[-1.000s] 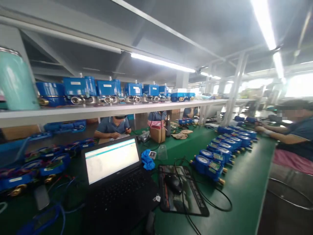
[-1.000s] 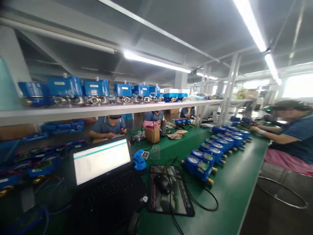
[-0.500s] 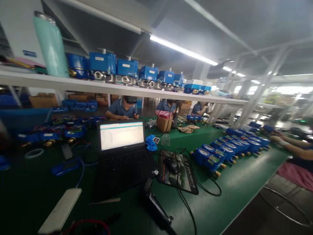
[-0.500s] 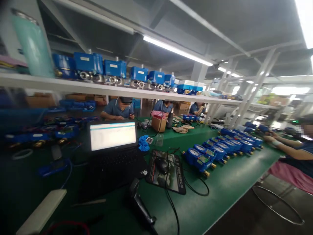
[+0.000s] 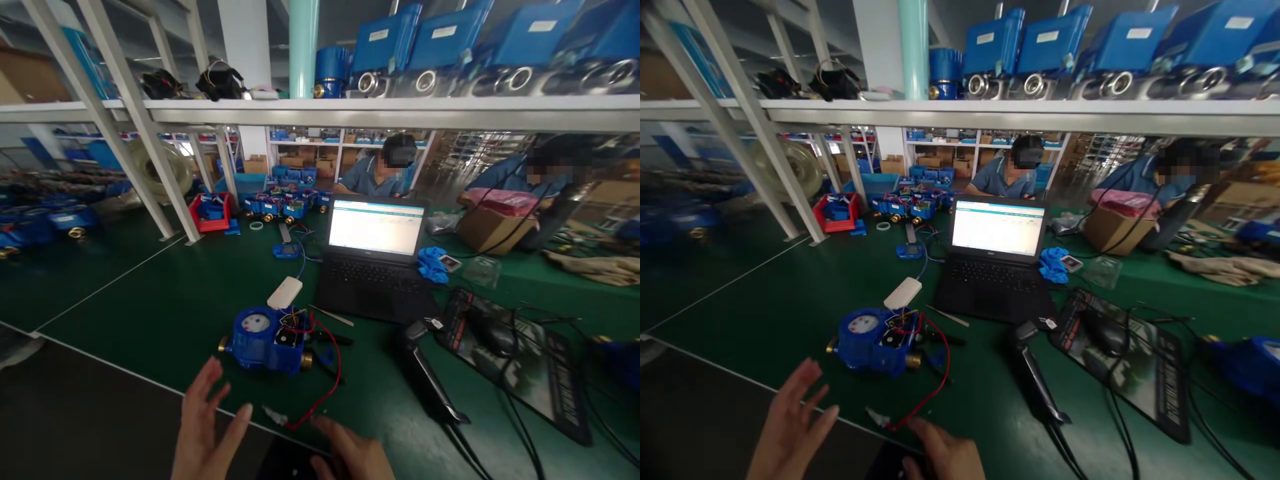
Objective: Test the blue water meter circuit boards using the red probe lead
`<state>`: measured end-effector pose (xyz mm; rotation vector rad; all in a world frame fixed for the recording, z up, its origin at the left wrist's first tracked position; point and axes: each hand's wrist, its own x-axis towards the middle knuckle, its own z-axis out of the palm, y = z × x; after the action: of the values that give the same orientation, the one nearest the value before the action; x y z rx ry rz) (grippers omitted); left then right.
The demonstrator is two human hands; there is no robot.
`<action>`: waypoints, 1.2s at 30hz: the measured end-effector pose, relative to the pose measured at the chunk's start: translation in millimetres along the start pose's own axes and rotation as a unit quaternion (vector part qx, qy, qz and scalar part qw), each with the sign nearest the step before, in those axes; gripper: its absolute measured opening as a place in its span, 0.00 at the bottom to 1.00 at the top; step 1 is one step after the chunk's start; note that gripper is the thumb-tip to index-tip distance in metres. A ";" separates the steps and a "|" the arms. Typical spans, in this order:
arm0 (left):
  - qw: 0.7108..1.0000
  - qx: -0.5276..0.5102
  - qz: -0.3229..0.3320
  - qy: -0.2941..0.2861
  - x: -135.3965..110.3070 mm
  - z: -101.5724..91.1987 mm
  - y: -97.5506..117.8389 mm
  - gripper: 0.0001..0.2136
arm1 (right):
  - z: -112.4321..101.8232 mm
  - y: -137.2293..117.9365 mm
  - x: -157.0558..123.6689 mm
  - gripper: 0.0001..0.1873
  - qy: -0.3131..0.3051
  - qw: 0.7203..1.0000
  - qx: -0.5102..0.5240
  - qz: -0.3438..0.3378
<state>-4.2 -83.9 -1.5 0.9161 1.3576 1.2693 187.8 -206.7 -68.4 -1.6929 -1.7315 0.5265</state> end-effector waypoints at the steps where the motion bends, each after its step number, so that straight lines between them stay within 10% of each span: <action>1: 0.994 0.059 0.089 -0.029 10.3 1.4 15.2 0.38 | 2.3 -3.5 5.4 0.29 -0.015 0.999 -0.045 -0.018; 3: 0.973 0.130 0.148 -0.119 36.6 12.3 41.9 0.29 | 9.3 -10.9 17.2 0.35 -0.039 0.991 -0.119 -0.050; 8: 0.952 0.173 0.016 -0.253 89.4 42.2 60.9 0.18 | 28.2 -12.2 32.0 0.20 -0.033 0.979 -0.187 -0.078; 15: 0.949 0.225 -0.026 -0.219 66.9 9.2 43.9 0.29 | 20.4 8.7 17.3 0.06 -0.007 0.990 -0.129 -0.056; 19: 0.942 0.208 -0.079 -0.253 55.7 -1.1 38.5 0.24 | -8.1 4.3 13.0 0.09 0.092 0.989 0.106 0.041; 23: 0.955 0.027 -0.241 -0.170 38.7 9.5 27.4 0.25 | -46.0 2.4 22.5 0.16 0.274 0.861 0.390 0.176; 29: 0.945 -0.127 -0.288 -0.092 -15.2 34.9 -8.9 0.28 | -75.0 17.0 47.3 0.22 0.340 0.688 0.591 0.248; 36: 0.925 -0.215 -0.303 -0.075 -24.3 53.1 -27.2 0.24 | -78.6 26.3 51.2 0.25 0.307 0.651 0.633 0.286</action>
<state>55.1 -100.6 -20.0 0.2433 1.0583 0.9284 263.4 -166.3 -22.1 -1.0087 -0.0395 0.9634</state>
